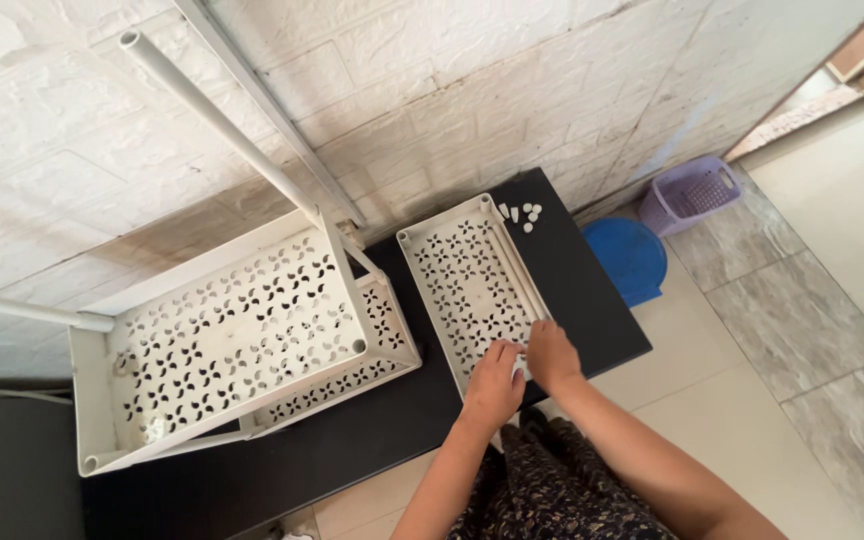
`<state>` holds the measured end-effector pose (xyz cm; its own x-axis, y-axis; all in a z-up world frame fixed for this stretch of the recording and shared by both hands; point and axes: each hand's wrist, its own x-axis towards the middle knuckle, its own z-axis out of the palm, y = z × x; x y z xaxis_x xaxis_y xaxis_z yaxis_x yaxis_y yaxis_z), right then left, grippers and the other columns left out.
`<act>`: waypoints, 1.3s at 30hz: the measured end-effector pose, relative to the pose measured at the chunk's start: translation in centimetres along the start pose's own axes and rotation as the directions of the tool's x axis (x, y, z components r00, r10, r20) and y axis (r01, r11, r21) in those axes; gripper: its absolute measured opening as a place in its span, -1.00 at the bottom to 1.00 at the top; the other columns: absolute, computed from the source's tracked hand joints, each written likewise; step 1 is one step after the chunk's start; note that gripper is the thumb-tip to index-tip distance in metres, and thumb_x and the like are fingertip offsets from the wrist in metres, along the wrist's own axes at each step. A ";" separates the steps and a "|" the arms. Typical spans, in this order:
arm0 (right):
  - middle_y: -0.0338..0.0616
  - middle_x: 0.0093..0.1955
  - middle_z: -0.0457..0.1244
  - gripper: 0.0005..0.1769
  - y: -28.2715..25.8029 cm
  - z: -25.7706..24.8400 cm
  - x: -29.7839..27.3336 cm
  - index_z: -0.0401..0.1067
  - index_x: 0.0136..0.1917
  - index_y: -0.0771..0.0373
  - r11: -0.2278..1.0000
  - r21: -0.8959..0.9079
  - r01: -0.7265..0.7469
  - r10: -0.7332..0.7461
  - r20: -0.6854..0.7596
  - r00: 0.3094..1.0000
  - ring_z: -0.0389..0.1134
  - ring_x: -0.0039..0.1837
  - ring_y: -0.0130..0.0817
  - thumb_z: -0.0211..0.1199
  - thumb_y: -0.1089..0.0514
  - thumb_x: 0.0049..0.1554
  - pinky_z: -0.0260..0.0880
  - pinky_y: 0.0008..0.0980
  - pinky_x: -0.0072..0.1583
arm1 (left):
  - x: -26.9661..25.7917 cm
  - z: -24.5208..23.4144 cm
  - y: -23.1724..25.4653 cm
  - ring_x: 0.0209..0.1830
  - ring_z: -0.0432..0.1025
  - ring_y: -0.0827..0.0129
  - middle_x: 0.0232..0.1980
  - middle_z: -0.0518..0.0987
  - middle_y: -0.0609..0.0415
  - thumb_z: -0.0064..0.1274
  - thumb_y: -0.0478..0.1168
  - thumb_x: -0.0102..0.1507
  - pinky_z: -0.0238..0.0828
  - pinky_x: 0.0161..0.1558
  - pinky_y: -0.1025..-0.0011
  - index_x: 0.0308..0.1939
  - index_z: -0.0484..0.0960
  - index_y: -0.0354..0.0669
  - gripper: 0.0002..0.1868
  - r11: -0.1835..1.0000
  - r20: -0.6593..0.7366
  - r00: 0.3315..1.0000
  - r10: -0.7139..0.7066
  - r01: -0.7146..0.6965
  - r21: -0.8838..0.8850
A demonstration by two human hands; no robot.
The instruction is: The person assembles a white plastic shelving unit by inserting vertical support poles into perforated shelf trays and securing them with small plastic caps. The person stacks the trays and poles to form a multi-tiered structure.
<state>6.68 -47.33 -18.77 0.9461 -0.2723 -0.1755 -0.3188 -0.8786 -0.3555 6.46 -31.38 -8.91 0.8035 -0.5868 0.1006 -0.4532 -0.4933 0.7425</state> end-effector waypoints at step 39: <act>-0.17 -0.23 0.38 -0.86 -26.1 -20.8 -4.1 0.44 0.03 0.32 0.445 0.846 0.295 -0.380 -0.120 0.917 0.30 -0.30 -0.53 0.25 0.23 0.21 0.37 -0.48 -0.22 | -6.3 -23.7 2.2 -0.06 0.42 0.14 -0.18 0.54 0.07 0.27 -0.24 0.15 0.21 0.10 0.14 -0.16 0.58 -0.11 -0.77 0.941 -0.547 0.822 0.158 0.043 0.336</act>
<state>12.32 -31.47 10.27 0.9957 0.0377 0.0841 0.0885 -0.1392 -0.9863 9.58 -13.56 7.80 0.8002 -0.2090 0.5622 -0.5216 -0.7051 0.4803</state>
